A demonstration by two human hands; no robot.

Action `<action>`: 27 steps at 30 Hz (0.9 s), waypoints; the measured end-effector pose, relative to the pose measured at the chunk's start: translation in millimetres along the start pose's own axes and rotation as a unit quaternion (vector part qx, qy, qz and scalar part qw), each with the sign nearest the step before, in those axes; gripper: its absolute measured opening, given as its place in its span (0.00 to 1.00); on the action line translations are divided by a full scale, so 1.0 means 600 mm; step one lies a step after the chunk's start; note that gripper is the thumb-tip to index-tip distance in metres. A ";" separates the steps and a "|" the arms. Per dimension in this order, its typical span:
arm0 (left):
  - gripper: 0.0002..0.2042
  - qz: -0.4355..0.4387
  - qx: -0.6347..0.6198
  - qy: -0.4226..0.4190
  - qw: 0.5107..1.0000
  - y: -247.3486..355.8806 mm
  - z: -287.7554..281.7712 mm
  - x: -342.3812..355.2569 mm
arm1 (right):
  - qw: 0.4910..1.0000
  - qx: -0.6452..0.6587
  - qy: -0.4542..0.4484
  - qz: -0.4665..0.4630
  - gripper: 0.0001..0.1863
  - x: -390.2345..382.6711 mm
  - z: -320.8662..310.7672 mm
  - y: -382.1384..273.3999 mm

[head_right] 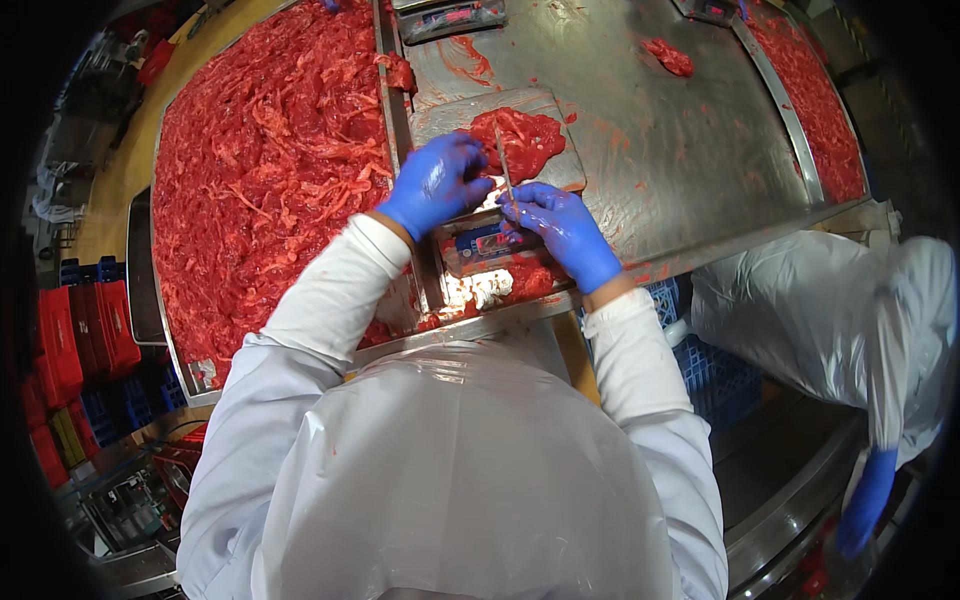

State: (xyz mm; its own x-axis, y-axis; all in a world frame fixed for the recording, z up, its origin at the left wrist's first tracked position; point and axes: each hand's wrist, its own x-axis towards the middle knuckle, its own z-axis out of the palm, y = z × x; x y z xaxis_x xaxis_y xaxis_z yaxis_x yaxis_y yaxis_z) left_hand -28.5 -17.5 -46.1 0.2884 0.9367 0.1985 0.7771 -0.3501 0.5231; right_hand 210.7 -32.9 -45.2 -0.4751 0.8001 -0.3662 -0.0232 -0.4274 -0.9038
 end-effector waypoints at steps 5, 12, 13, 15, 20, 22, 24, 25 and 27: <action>0.08 0.052 0.018 0.017 0.998 -0.008 0.013 -0.084 | 0.994 -0.063 -0.078 0.050 0.19 -0.050 -0.051 0.021; 0.08 0.059 0.035 0.028 0.997 -0.005 0.012 -0.085 | 0.989 0.091 -0.063 0.101 0.18 -0.024 -0.033 0.048; 0.08 0.062 0.034 0.029 0.997 -0.006 0.008 -0.085 | 0.990 0.064 -0.057 0.113 0.17 -0.021 -0.032 0.046; 0.09 0.002 0.056 -0.029 0.998 -0.016 -0.010 -0.076 | 0.990 0.011 -0.042 0.136 0.16 -0.022 -0.031 0.042; 0.10 -0.046 -0.019 0.120 0.991 -0.006 -0.003 -0.028 | 0.966 0.217 -0.055 0.127 0.14 -0.031 -0.030 0.045; 0.10 -0.044 0.018 0.082 0.996 0.001 0.018 -0.022 | 0.963 0.243 -0.072 0.090 0.14 0.015 -0.019 0.041; 0.09 -0.043 0.063 0.042 0.996 0.001 0.029 -0.033 | 0.983 0.140 -0.029 0.113 0.14 0.023 -0.008 0.034; 0.08 -0.034 0.065 0.033 0.997 0.003 0.025 -0.049 | 0.988 0.089 -0.005 0.125 0.13 0.023 -0.004 0.032; 0.08 -0.009 0.069 0.015 0.997 0.001 0.007 -0.089 | 0.984 0.107 -0.019 0.139 0.13 0.002 0.002 0.041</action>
State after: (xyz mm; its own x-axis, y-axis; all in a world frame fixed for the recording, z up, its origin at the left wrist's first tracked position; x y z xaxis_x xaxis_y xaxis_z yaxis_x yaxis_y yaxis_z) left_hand -41.2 -67.6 -60.2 0.2583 0.9415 0.2167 0.8520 -0.3277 0.4082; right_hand 208.5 -42.9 -67.7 -0.5219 0.6255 -0.5799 -0.0701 -0.7090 -0.7017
